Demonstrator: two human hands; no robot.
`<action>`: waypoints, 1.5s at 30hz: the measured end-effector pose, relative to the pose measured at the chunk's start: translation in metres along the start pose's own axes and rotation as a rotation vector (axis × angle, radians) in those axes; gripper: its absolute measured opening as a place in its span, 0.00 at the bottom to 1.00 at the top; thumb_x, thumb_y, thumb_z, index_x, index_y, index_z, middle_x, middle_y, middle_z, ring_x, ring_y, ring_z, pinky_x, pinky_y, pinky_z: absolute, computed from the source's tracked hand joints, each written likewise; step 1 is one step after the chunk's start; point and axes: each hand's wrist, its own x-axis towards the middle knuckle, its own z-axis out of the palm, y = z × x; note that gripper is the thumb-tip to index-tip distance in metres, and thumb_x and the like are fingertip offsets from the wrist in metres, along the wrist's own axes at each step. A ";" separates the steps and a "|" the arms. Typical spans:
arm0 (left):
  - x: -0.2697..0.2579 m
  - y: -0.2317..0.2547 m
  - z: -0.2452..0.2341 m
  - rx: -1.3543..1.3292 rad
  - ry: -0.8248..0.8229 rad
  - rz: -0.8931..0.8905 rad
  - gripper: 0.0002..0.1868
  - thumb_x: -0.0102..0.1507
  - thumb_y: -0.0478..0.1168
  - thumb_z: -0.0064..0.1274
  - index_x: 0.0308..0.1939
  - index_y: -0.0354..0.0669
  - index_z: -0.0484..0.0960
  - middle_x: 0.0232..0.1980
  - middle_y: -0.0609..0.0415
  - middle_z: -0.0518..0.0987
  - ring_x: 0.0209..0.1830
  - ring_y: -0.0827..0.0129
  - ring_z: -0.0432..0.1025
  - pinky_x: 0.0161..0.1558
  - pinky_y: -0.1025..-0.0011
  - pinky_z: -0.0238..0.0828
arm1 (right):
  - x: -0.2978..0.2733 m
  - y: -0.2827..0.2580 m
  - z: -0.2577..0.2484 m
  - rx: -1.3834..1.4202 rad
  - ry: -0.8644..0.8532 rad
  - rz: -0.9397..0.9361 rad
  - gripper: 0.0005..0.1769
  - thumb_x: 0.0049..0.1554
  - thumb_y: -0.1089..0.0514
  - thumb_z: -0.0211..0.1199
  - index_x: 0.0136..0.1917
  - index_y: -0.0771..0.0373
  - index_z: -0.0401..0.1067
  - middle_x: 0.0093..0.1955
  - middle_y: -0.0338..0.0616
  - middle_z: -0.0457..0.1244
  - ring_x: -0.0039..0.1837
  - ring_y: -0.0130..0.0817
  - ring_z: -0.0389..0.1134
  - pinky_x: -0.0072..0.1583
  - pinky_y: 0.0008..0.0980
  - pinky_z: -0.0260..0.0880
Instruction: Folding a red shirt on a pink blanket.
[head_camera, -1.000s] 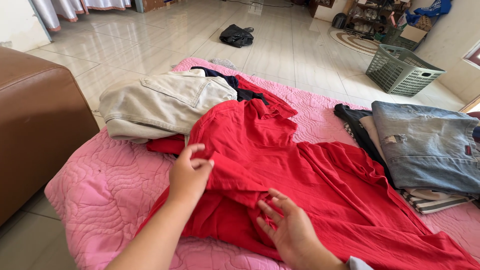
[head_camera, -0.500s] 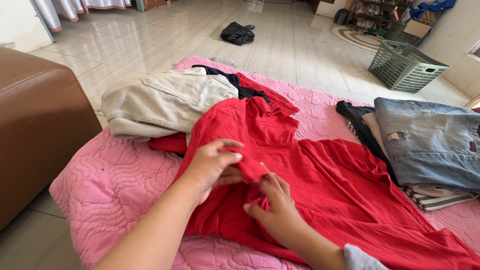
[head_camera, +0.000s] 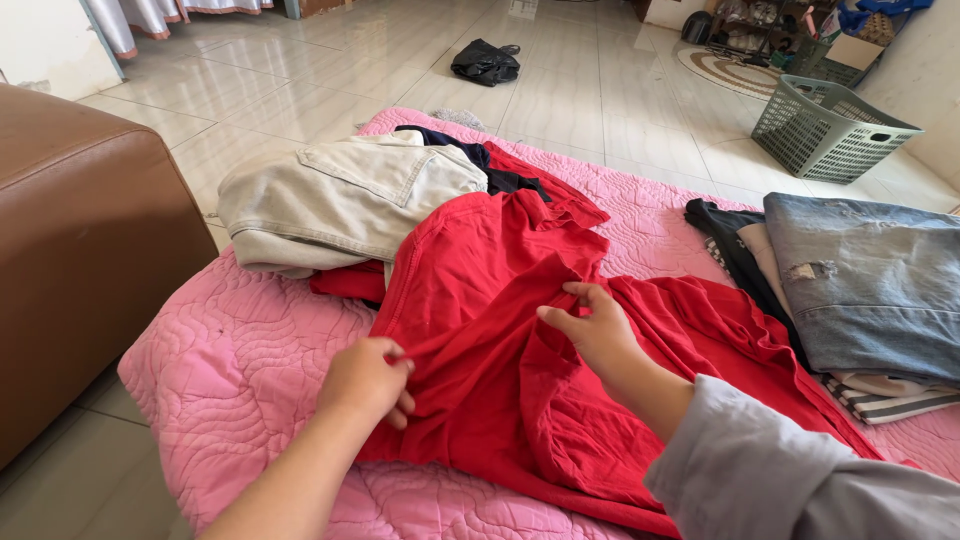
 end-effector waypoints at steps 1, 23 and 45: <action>0.000 0.001 -0.001 0.001 0.092 0.079 0.15 0.68 0.40 0.48 0.53 0.37 0.83 0.30 0.44 0.88 0.20 0.59 0.82 0.25 0.69 0.75 | -0.001 -0.006 0.003 -0.055 0.048 0.002 0.35 0.50 0.53 0.73 0.68 0.59 0.66 0.64 0.48 0.62 0.64 0.35 0.65 0.62 0.35 0.67; 0.006 0.025 0.018 -0.432 0.094 -0.194 0.47 0.56 0.61 0.63 0.75 0.51 0.63 0.68 0.46 0.73 0.64 0.52 0.73 0.52 0.50 0.79 | -0.099 -0.010 0.025 -0.501 -0.467 -0.815 0.36 0.54 0.53 0.67 0.73 0.59 0.59 0.83 0.56 0.44 0.82 0.56 0.45 0.76 0.52 0.50; 0.038 -0.148 -0.032 0.101 0.438 -0.019 0.27 0.60 0.61 0.57 0.49 0.44 0.87 0.45 0.44 0.88 0.47 0.56 0.80 0.51 0.62 0.74 | -0.115 0.011 0.033 -0.867 -0.629 -0.725 0.48 0.59 0.41 0.63 0.82 0.58 0.44 0.86 0.60 0.25 0.86 0.60 0.22 0.77 0.65 0.30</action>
